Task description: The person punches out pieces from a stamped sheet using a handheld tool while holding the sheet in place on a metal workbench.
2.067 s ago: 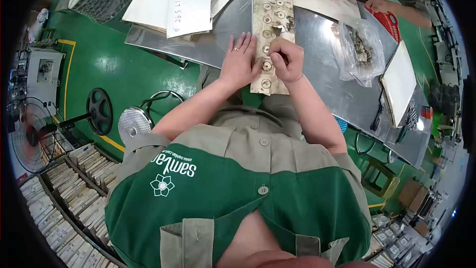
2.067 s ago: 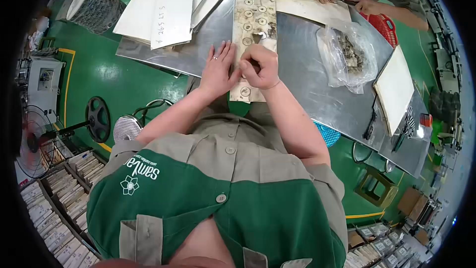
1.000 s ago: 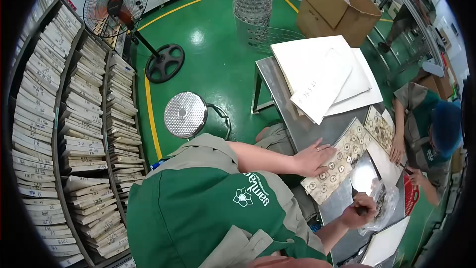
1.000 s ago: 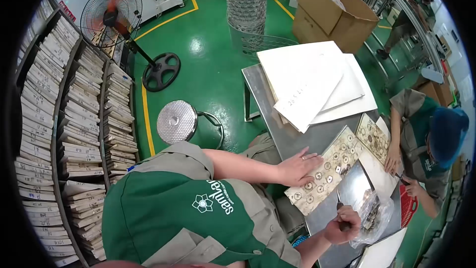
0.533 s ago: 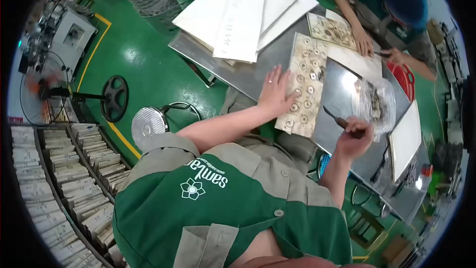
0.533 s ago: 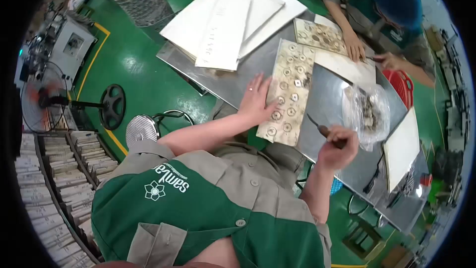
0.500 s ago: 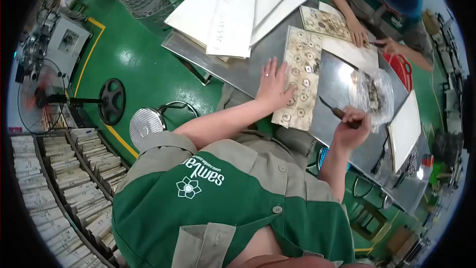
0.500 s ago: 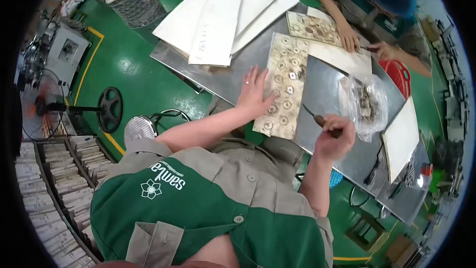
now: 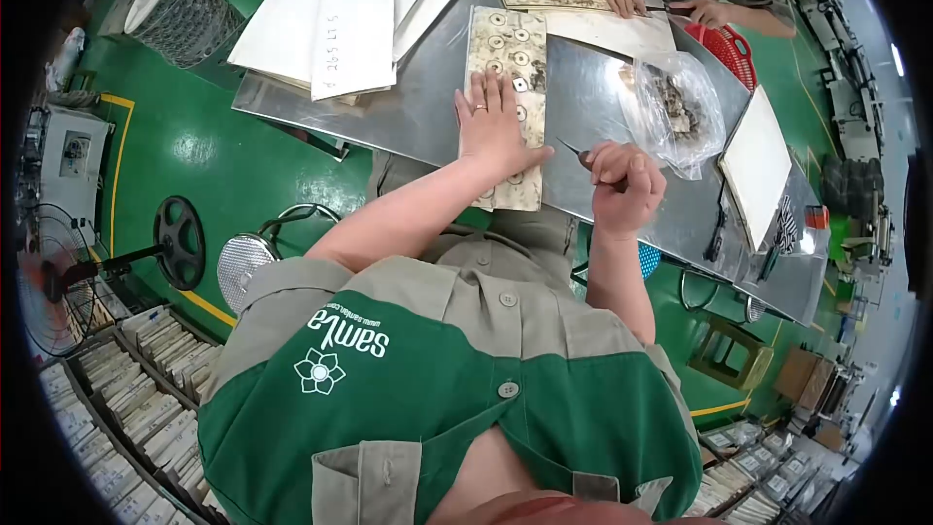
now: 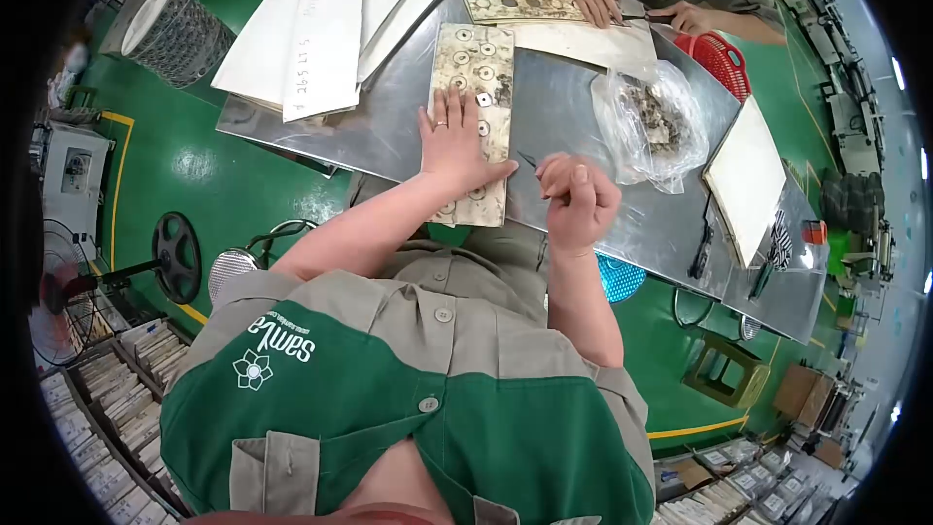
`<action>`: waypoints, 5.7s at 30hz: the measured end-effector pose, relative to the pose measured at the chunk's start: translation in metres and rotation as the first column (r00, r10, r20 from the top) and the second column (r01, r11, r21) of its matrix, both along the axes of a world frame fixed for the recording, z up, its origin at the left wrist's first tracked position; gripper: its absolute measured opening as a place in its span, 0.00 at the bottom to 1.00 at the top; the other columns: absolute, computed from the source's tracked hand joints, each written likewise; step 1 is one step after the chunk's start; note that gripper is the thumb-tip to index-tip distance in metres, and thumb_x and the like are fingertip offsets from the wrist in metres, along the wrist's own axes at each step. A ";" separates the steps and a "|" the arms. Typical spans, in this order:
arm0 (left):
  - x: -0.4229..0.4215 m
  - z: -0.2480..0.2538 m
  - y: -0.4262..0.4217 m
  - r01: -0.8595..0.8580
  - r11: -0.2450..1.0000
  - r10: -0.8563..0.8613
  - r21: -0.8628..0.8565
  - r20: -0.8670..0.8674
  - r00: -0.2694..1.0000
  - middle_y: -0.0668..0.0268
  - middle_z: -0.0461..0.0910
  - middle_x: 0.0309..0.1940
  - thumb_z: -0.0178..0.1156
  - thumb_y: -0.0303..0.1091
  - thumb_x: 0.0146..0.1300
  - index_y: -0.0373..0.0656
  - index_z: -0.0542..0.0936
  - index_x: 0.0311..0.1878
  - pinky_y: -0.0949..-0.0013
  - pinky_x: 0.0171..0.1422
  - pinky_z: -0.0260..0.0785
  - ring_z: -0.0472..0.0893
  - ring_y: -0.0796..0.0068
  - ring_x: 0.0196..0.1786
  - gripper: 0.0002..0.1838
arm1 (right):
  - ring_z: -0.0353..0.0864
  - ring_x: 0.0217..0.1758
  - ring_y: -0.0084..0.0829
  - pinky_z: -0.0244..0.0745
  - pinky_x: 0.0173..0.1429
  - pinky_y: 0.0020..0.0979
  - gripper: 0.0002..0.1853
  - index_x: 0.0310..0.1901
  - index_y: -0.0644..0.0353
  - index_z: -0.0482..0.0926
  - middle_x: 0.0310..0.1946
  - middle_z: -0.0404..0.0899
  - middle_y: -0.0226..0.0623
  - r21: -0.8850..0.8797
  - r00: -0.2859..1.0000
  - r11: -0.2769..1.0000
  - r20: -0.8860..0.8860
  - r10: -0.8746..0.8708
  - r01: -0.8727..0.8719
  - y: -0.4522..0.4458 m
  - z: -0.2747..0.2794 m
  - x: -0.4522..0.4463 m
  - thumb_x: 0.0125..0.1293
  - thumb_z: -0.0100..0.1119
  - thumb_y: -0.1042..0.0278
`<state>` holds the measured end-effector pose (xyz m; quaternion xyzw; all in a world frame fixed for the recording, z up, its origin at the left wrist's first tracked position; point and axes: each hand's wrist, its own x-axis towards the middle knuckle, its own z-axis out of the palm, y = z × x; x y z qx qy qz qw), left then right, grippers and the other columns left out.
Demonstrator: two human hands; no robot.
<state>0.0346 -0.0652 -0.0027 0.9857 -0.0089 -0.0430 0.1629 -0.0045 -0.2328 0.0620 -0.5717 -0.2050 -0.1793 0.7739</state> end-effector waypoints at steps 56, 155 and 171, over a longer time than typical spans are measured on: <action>0.006 -0.018 0.009 0.034 0.997 -0.036 0.067 0.027 0.999 0.37 0.41 0.82 0.68 0.59 0.53 0.28 0.47 0.81 0.35 0.84 0.29 0.37 0.32 0.84 0.63 | 0.74 0.23 0.38 0.71 0.32 0.36 0.11 0.21 0.64 0.75 0.19 0.74 0.37 -0.386 0.938 0.922 0.304 0.168 -0.040 0.032 -0.062 0.045 0.60 0.57 0.71; 0.012 -0.005 0.008 0.025 0.997 -0.023 0.075 -0.017 1.000 0.37 0.39 0.83 0.64 0.74 0.52 0.29 0.43 0.81 0.33 0.83 0.21 0.33 0.35 0.85 0.71 | 0.72 0.24 0.42 0.72 0.41 0.38 0.09 0.21 0.64 0.74 0.19 0.70 0.40 -0.443 0.931 0.878 0.366 -0.009 0.183 0.031 -0.052 0.020 0.58 0.61 0.75; 0.010 -0.023 0.007 0.040 0.993 -0.045 0.112 0.043 0.998 0.36 0.42 0.82 0.61 0.47 0.61 0.30 0.46 0.81 0.30 0.83 0.27 0.39 0.29 0.83 0.53 | 0.70 0.24 0.42 0.70 0.39 0.39 0.11 0.21 0.68 0.71 0.20 0.69 0.42 -0.471 0.957 0.874 0.290 0.026 0.119 0.043 -0.065 0.039 0.58 0.54 0.72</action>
